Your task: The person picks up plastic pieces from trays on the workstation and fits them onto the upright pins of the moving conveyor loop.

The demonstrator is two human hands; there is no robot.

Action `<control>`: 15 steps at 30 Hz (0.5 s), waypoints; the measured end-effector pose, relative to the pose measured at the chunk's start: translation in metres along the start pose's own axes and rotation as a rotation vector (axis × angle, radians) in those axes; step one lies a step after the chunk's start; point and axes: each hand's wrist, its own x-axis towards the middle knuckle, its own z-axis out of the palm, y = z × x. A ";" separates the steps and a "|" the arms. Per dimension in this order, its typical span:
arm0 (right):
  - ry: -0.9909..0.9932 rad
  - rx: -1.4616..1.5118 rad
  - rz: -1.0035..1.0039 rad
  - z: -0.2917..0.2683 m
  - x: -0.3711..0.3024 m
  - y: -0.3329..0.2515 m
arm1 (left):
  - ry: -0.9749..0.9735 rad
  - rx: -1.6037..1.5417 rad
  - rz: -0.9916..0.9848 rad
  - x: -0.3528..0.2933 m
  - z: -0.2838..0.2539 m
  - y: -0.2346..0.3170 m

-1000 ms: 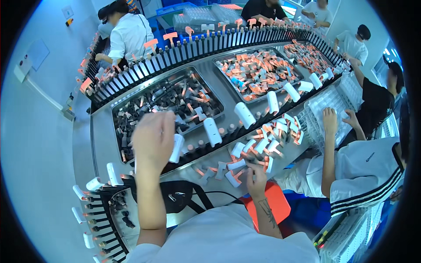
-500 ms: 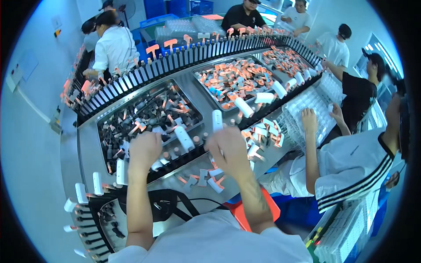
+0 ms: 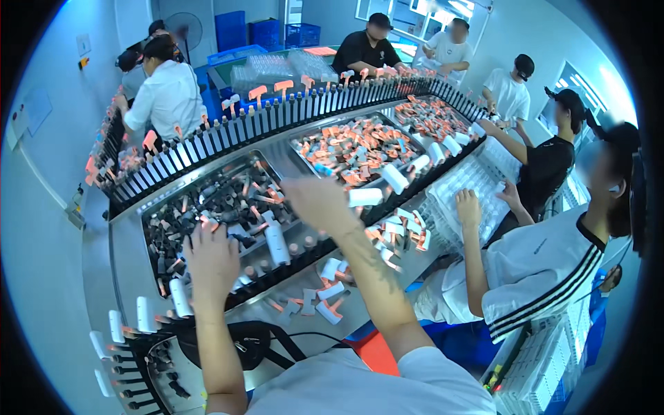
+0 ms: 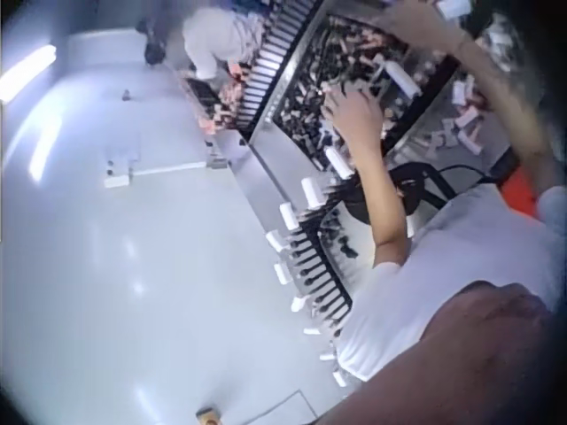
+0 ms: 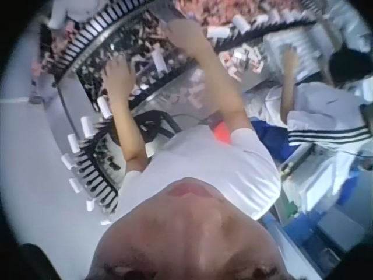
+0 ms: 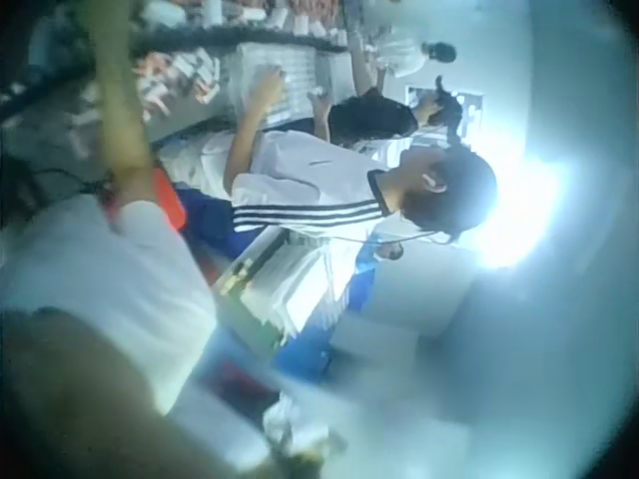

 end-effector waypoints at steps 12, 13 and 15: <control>-0.203 -0.101 -0.009 -0.011 0.003 0.026 | -0.019 -0.333 0.015 0.002 -0.037 -0.010; -0.390 -0.144 0.077 0.018 -0.010 0.029 | 0.223 -0.500 -0.091 0.003 -0.078 -0.007; -0.223 0.169 0.016 0.040 -0.011 0.016 | 0.815 -0.570 0.048 -0.043 -0.171 -0.060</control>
